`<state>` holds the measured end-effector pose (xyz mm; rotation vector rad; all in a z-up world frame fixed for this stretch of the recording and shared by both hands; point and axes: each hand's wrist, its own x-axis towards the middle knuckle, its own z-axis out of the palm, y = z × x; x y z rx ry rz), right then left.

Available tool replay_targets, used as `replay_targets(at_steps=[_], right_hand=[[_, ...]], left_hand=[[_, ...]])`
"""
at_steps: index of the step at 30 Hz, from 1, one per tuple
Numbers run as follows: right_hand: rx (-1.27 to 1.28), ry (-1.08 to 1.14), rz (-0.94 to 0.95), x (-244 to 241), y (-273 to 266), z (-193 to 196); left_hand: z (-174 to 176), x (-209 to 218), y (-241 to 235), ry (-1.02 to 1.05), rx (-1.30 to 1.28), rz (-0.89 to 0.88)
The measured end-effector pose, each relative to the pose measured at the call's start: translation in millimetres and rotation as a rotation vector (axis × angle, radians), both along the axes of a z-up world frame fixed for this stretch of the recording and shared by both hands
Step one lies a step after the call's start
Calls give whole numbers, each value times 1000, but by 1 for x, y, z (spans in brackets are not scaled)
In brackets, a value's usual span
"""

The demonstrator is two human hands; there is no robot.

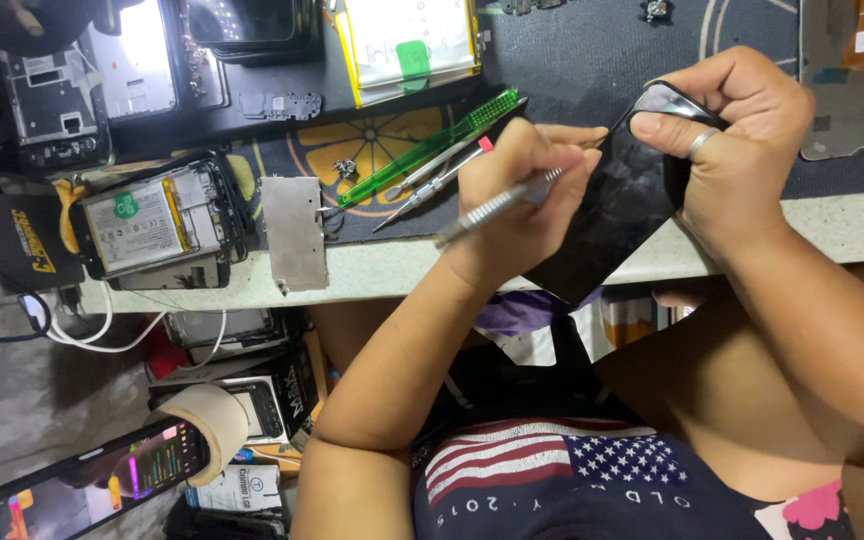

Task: The person uses a metal prying tool and tweezers to carefully pry open the back cover of a smartphone, then removes the cover to expose the internal components.

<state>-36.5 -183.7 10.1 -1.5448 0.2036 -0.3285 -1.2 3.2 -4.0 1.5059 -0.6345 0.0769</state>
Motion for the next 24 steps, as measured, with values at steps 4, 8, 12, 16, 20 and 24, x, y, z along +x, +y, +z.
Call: replay_targets(at_steps=[4,8,12,16,20,24], right_hand=[[4,14,6,0,0,-1],[28,12,-9,3,0,-2],[30,1,10,2,-3,-4],[38,-2,38,1,-6,-6],[75,-27,100,4,-7,-9],[-49,26,147,5,-13,-10]], left_hand=[[2,-4,-1,-243,108,95],[1,-2,-3,-235,77,81],[-6,6,0,-98,44,20],[-10,9,2,112,-119,-70],[-8,8,3,43,-93,-45],[-5,2,1,-74,2,13]])
